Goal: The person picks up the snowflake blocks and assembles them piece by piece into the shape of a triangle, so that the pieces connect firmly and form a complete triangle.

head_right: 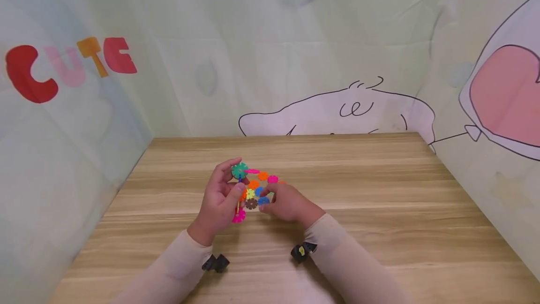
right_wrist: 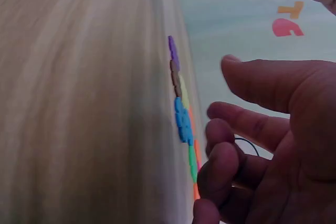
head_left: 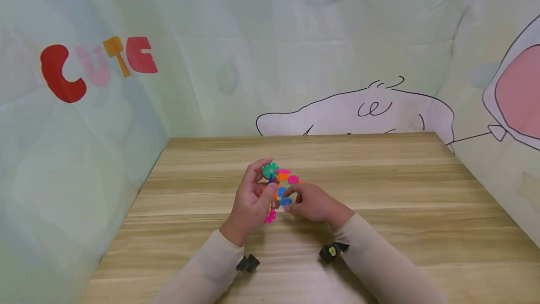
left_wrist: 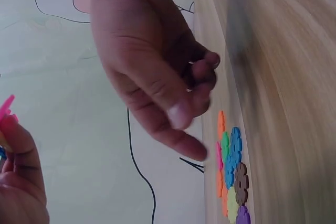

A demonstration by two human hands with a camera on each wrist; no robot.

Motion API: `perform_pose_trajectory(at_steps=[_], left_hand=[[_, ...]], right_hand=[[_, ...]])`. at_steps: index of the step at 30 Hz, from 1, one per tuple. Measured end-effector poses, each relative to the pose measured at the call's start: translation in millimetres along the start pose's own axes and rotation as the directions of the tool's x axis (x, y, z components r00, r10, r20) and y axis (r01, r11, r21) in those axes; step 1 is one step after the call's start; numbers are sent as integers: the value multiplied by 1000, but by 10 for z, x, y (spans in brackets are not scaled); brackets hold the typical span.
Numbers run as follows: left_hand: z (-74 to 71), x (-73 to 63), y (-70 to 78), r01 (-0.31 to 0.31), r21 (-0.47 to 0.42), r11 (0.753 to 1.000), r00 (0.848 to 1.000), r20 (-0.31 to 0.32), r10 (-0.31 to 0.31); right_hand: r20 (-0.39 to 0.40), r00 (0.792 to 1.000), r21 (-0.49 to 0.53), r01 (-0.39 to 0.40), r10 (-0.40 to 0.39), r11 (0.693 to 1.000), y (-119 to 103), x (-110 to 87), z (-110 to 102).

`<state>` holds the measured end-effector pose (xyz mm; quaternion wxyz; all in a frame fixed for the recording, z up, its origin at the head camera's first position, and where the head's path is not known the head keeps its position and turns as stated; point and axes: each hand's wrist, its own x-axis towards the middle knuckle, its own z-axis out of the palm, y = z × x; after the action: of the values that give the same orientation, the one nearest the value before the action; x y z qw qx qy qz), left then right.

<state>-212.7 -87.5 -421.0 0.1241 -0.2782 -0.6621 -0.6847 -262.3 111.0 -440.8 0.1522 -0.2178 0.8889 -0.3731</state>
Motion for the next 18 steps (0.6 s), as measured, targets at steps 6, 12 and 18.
perform_pose_trajectory(at_steps=[6, 12, 18], left_hand=[[-1, 6, 36, 0, -14, 1000, 1000, 2, 0], [3, 9, 40, 14, -16, 1000, 1000, 1, -14], [-1, 4, 43, 19, -15, 1000, 1000, -4, -19]], right_hand=[[72, 997, -148, -3, 14, 989, 14, 7, 36], [68, 997, -213, -24, 39, 977, 2, -1, 28], [60, 997, -182, -39, 51, 982, 12, 3, 31]])
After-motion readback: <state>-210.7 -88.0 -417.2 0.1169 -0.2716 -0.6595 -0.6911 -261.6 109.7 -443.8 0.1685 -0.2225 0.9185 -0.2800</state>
